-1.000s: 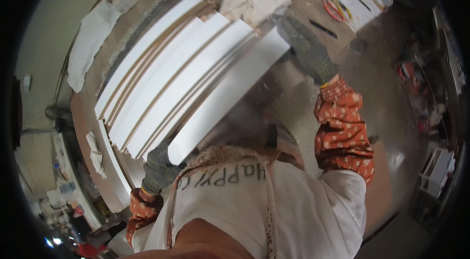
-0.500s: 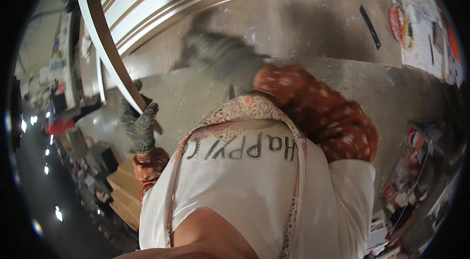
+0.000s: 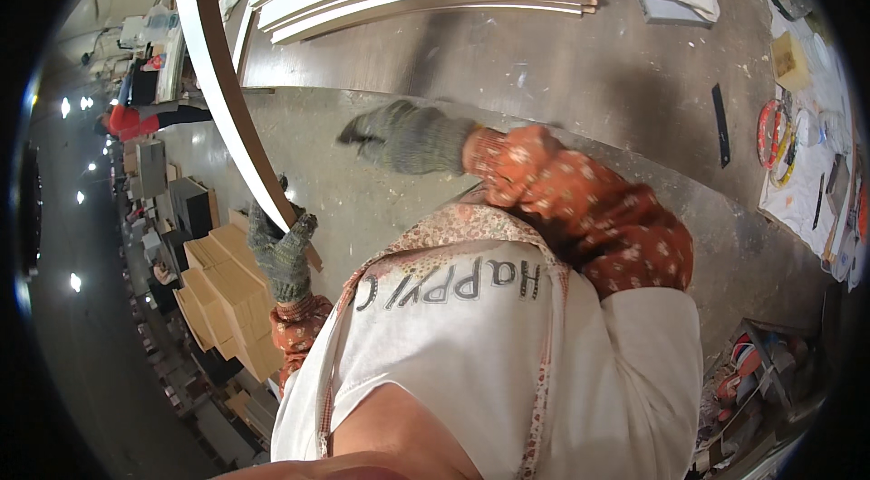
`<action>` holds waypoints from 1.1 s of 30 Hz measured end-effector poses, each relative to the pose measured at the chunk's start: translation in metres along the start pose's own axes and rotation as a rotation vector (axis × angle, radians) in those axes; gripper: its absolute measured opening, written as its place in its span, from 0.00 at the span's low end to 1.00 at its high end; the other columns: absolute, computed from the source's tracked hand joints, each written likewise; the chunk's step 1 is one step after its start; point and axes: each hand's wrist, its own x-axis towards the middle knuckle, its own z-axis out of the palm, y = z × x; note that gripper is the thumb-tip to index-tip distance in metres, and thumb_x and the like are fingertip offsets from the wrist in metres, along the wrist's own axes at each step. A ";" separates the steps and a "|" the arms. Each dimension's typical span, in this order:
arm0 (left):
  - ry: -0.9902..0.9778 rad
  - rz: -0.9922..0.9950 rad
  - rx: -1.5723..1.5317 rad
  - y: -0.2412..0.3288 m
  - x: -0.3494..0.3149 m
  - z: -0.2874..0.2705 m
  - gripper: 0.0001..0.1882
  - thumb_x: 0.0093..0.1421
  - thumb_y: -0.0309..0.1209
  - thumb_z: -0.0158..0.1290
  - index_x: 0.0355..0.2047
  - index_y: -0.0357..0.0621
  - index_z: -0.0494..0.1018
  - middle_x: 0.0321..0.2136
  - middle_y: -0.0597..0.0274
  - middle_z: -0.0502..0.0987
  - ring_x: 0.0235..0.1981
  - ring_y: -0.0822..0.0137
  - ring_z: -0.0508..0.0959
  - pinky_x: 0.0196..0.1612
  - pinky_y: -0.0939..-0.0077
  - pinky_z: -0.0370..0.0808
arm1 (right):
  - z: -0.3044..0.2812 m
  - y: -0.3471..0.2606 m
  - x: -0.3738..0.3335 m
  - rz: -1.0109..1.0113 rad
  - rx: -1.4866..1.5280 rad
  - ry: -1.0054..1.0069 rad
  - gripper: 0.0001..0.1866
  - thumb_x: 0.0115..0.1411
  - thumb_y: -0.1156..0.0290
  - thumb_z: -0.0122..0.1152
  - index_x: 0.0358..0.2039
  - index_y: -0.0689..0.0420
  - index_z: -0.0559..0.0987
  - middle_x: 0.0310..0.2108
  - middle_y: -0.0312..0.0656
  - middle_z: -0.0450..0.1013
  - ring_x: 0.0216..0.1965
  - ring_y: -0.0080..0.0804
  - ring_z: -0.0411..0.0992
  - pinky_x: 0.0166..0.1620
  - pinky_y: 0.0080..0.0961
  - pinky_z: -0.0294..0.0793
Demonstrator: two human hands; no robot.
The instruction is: The person picks up white wooden slats from a stack on a workbench, wipes them down with a cloth, and places them onto a new stack.
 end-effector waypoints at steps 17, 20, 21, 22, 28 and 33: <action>-0.624 0.247 0.301 -0.032 0.056 0.028 0.28 0.38 0.25 0.59 0.44 0.38 0.69 0.32 0.56 0.76 0.32 0.66 0.75 0.37 0.72 0.73 | -0.078 -0.018 -0.115 0.049 -0.893 -0.175 0.12 0.55 0.63 0.54 0.37 0.54 0.76 0.30 0.40 0.73 0.26 0.29 0.72 0.29 0.23 0.73; -0.767 0.371 0.285 -0.028 0.056 0.041 0.28 0.38 0.29 0.59 0.44 0.40 0.70 0.36 0.51 0.76 0.36 0.57 0.76 0.40 0.68 0.72 | -0.084 -0.079 -0.185 1.053 0.339 0.709 0.12 0.58 0.67 0.53 0.40 0.57 0.75 0.25 0.36 0.71 0.22 0.22 0.68 0.21 0.18 0.69; -0.806 0.450 0.306 -0.027 0.060 0.047 0.28 0.38 0.30 0.59 0.44 0.41 0.70 0.36 0.51 0.75 0.36 0.55 0.76 0.40 0.67 0.72 | -0.086 -0.085 -0.212 0.958 0.319 0.887 0.12 0.57 0.69 0.54 0.41 0.58 0.75 0.26 0.36 0.72 0.23 0.21 0.68 0.23 0.17 0.68; -0.839 0.542 0.399 -0.022 0.063 0.055 0.30 0.39 0.33 0.58 0.47 0.43 0.67 0.37 0.51 0.75 0.39 0.52 0.75 0.43 0.65 0.71 | -0.085 -0.086 -0.238 0.857 0.297 1.062 0.13 0.57 0.70 0.54 0.42 0.60 0.75 0.26 0.36 0.72 0.25 0.19 0.67 0.24 0.17 0.68; -0.828 0.822 0.673 0.012 0.069 0.101 0.33 0.41 0.33 0.58 0.50 0.47 0.62 0.39 0.54 0.72 0.39 0.54 0.74 0.42 0.62 0.70 | -0.103 -0.078 -0.328 0.631 -0.208 1.378 0.13 0.55 0.78 0.54 0.42 0.63 0.75 0.34 0.37 0.73 0.32 0.22 0.69 0.38 0.19 0.70; -0.749 0.613 0.832 0.034 0.052 0.117 0.37 0.39 0.34 0.58 0.52 0.46 0.60 0.39 0.49 0.70 0.38 0.50 0.71 0.41 0.59 0.70 | -0.134 -0.091 -0.339 0.686 -0.535 1.321 0.11 0.56 0.76 0.54 0.40 0.63 0.76 0.37 0.38 0.74 0.37 0.21 0.69 0.43 0.21 0.69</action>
